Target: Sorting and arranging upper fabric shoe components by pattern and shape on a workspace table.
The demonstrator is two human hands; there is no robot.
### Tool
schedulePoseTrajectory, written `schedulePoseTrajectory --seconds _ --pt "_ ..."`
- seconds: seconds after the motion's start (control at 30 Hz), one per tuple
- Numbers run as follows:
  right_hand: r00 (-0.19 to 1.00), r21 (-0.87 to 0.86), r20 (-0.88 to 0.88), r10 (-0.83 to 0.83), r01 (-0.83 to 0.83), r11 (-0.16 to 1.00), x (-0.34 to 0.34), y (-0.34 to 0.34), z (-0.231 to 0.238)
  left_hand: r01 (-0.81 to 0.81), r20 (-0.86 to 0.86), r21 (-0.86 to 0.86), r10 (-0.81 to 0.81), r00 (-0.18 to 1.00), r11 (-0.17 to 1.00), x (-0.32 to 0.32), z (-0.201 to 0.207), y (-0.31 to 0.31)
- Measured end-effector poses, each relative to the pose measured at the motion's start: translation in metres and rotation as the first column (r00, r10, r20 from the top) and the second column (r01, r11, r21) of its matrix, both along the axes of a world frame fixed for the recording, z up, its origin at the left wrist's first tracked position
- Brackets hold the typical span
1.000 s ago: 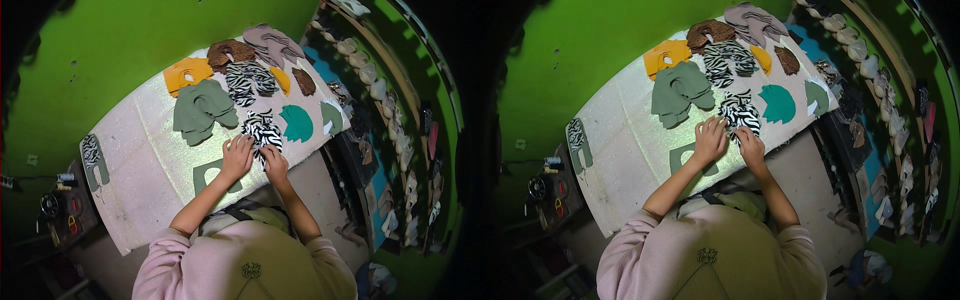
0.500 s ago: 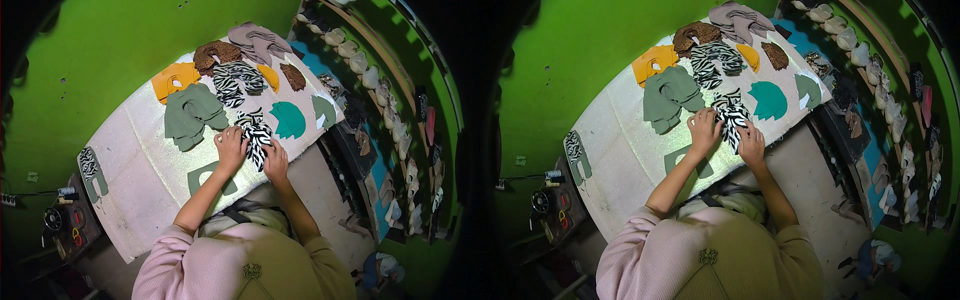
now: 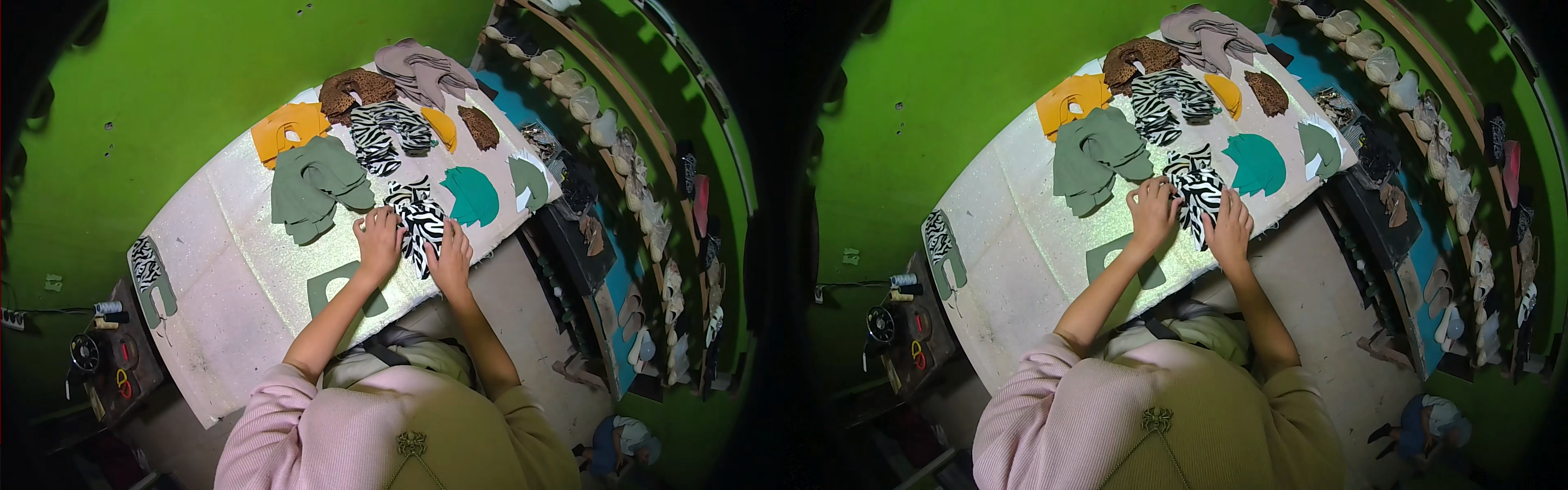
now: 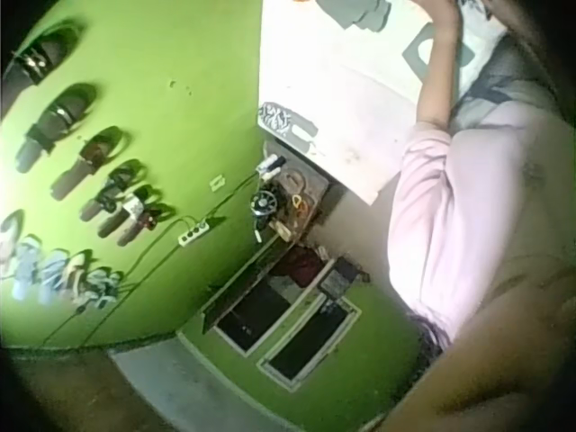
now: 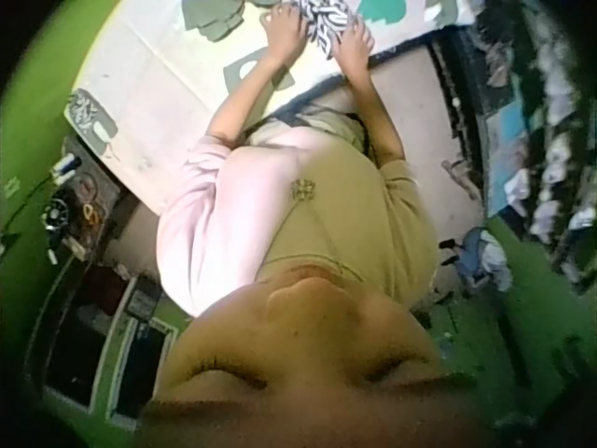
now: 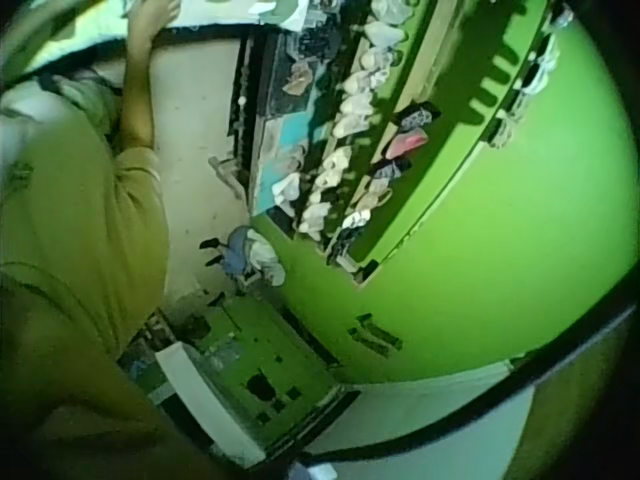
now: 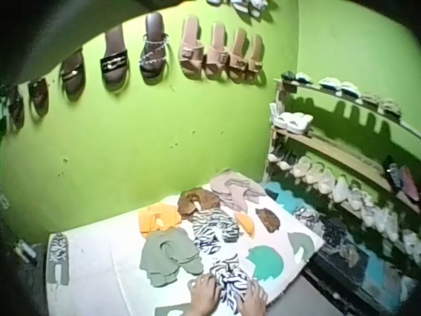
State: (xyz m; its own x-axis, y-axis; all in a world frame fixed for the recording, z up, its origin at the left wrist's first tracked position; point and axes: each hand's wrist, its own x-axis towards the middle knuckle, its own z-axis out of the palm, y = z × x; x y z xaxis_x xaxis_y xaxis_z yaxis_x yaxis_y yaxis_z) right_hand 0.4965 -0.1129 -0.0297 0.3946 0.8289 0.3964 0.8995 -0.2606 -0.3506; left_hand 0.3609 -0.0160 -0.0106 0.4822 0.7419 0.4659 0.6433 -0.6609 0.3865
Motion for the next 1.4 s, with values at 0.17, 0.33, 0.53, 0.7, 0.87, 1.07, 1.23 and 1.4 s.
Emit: schedulePoseTrajectory --seconds 0.17,0.33,0.53,0.7,0.87,1.07,1.23,1.4 --pt "0.999 -0.022 0.005 0.034 -0.034 0.999 0.004 -0.001 0.005 -0.009 0.026 -0.002 0.009 1.000 1.000 -0.002 -0.002 -0.002" --pt "0.998 0.088 -0.026 0.057 -0.054 0.995 0.005 0.000 0.011 -0.005 0.097 -0.031 0.008 0.995 1.000 -0.010 0.004 -0.007" --pt "0.987 0.160 -0.067 0.148 -0.136 0.978 -0.008 0.006 0.029 -0.029 0.114 -0.063 0.036 0.993 0.998 -0.040 0.006 -0.014" --pt "0.957 0.152 -0.086 0.276 -0.261 0.953 -0.030 0.019 0.037 -0.092 0.111 -0.094 0.102 0.989 0.991 -0.074 0.009 -0.020" --pt "0.903 0.134 -0.104 0.416 -0.402 0.906 -0.052 0.033 0.031 -0.181 0.072 -0.141 0.192 0.979 0.973 -0.108 0.006 -0.026" --pt "0.815 0.075 -0.196 0.545 -0.542 0.837 -0.080 0.048 0.027 -0.281 0.067 -0.147 0.293 0.954 0.948 -0.145 0.001 -0.038" --pt "0.728 0.061 -0.206 0.654 -0.657 0.751 -0.099 0.060 0.025 -0.341 0.053 -0.183 0.356 0.933 0.922 -0.171 -0.006 -0.047" --pt "0.699 0.018 -0.174 0.694 -0.702 0.712 -0.108 0.071 0.015 -0.379 0.045 -0.212 0.397 0.917 0.901 -0.181 -0.018 -0.051"
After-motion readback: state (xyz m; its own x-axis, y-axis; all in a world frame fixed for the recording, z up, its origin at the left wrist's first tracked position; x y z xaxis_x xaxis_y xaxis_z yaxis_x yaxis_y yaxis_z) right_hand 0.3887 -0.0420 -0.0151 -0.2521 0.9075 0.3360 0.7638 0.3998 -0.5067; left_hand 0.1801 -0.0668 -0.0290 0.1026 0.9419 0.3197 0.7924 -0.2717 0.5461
